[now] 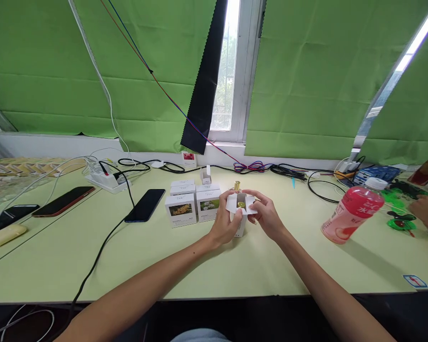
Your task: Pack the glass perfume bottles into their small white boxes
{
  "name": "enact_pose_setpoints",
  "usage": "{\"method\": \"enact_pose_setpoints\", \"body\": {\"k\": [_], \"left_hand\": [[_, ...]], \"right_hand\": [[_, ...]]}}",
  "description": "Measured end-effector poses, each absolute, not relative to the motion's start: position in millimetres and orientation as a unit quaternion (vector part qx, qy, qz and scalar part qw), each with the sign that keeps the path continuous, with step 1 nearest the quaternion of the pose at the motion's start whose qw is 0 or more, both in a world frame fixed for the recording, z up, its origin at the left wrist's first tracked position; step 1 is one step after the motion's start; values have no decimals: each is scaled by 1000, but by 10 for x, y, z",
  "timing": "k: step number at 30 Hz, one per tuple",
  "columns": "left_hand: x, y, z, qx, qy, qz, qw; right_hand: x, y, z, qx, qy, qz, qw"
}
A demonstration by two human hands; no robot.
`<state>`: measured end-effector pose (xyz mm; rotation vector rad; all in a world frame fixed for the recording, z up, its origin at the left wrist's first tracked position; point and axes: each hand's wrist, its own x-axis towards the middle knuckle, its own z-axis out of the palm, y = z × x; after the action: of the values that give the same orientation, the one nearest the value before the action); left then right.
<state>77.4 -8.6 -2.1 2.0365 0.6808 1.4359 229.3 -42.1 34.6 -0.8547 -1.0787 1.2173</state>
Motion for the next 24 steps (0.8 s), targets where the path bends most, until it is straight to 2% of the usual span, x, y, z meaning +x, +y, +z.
{"method": "enact_pose_setpoints", "body": {"k": [18,24], "left_hand": [[788,-91,18,755,205,546,301],[786,-81,-4,756,208,543,299]], "right_hand": [[2278,-415,370,-375,-472,519,605],[2244,-409,364,-412,-495,465,608]]}}
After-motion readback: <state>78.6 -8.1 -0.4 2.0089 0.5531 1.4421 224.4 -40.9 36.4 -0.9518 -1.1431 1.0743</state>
